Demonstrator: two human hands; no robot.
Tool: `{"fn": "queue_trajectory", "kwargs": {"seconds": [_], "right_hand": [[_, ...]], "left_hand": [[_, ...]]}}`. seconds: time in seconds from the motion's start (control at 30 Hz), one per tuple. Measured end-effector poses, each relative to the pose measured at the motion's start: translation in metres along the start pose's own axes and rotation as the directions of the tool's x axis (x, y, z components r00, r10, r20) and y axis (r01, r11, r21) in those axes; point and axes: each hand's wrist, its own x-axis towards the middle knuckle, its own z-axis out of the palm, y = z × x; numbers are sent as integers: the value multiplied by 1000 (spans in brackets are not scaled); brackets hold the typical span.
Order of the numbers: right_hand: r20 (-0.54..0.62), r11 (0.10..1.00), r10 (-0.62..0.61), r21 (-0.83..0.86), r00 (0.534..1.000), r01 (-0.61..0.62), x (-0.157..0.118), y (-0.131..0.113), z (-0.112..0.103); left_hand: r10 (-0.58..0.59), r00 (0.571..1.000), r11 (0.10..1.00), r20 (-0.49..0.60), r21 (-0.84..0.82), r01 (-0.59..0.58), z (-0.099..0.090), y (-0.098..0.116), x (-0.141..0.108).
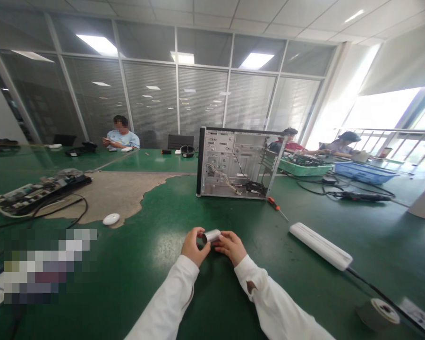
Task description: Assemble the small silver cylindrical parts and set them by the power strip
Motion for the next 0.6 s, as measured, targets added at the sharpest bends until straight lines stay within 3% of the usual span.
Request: {"fn": "queue_trajectory", "kwargs": {"seconds": [0.23, 0.4, 0.6], "right_hand": [[76, 970, 166, 167, 983, -177, -8, -8, 2], [76, 935, 273, 213, 959, -283, -10, -9, 5], [117, 889, 388, 214, 914, -405, -14, -12, 8]], "left_hand": [[33, 997, 999, -74, -26, -35, 2, 1, 0], [120, 983, 991, -137, -41, -126, 0, 6, -2], [181, 977, 982, -114, -42, -186, -8, 15, -4]]}}
